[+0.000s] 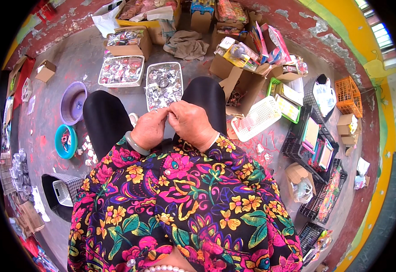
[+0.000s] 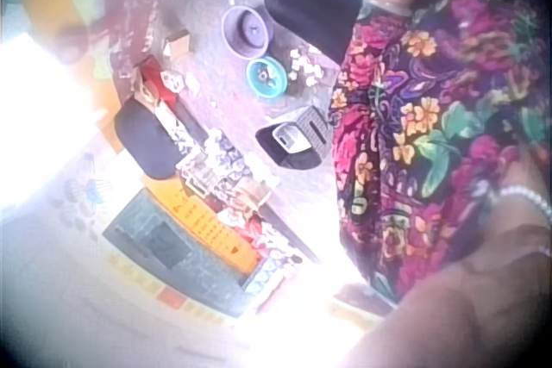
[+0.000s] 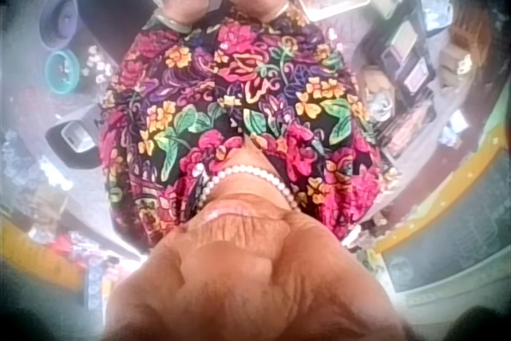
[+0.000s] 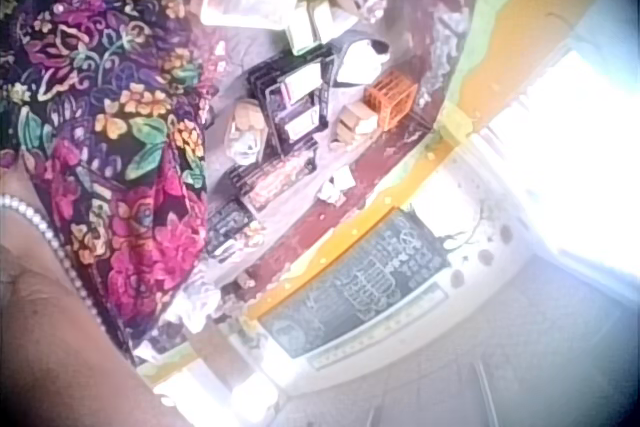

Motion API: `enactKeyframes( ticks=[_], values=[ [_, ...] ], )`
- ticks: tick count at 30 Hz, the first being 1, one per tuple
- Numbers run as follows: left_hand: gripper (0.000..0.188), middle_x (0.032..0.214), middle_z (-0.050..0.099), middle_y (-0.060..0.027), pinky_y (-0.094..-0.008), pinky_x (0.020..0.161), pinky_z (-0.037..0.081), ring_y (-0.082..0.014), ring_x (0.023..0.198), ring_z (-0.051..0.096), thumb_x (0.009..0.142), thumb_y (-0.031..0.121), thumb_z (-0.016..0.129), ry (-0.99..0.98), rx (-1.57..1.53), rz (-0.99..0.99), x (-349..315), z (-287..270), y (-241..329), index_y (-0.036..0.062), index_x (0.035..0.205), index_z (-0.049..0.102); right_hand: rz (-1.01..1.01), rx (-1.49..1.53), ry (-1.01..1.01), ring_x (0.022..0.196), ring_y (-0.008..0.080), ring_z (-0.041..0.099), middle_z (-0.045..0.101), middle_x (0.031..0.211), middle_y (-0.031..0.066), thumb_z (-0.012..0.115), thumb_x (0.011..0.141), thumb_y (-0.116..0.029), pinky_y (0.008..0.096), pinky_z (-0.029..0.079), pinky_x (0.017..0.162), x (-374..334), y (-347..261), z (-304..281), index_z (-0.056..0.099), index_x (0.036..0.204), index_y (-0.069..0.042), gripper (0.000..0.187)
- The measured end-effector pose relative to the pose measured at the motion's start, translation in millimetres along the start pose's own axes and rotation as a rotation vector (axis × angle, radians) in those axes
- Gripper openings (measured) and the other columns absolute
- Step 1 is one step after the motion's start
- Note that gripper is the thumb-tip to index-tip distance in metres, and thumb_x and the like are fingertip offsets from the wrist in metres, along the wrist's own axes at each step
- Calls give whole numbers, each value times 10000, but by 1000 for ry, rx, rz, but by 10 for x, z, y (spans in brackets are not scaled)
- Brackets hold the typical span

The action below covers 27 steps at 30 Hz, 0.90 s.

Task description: The person sits on the floor and wraps small candies in clear plastic wrappers by hand. They pick up a candy, place it in a wrapper, and fold the wrapper around it, then place the wrapped item into a white basket.

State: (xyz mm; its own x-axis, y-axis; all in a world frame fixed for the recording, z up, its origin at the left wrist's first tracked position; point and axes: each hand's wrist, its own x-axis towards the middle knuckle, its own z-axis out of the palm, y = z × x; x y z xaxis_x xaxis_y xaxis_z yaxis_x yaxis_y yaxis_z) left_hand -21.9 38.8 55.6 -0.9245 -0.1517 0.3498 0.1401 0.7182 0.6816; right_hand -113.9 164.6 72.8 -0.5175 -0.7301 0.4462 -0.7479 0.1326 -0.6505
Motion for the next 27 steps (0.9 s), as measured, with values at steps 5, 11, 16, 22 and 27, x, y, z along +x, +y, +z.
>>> enactKeyframes(
  ticks=[5,11,16,22,27],
  values=[
    [69,693,558,-187,-435,591,436,-372,671,556,782,29,482,-6,-10,-4,3,5,-17,16,841,515,-15,-5,-14,676,292,576,569,725,109,574,729,-84,356,468,576,2,5,-9,566,775,-51,58],
    [57,692,554,-189,-437,583,429,-374,671,549,790,31,487,-9,-2,15,-1,-5,-2,15,838,513,4,-12,2,664,289,577,570,711,108,580,718,-72,355,467,568,-11,19,-2,576,761,-54,47],
    [68,701,554,-188,-434,587,428,-373,677,548,795,27,482,-5,-59,-3,11,-1,-2,16,853,516,141,154,82,650,270,585,590,721,110,585,711,-50,320,469,568,-27,-13,14,609,772,-46,66],
    [105,714,553,-189,-427,597,426,-369,693,547,796,15,470,12,-124,-1,34,-11,47,19,884,527,256,242,49,654,244,603,607,751,119,583,717,-53,296,473,576,-44,21,1,620,798,-30,91],
    [155,755,567,-195,-428,607,427,-373,719,550,787,7,460,-33,-74,-6,10,-8,-19,18,919,540,233,242,5,640,261,593,603,740,117,588,722,-72,312,468,564,-52,61,7,609,812,-38,99]
  ],
)
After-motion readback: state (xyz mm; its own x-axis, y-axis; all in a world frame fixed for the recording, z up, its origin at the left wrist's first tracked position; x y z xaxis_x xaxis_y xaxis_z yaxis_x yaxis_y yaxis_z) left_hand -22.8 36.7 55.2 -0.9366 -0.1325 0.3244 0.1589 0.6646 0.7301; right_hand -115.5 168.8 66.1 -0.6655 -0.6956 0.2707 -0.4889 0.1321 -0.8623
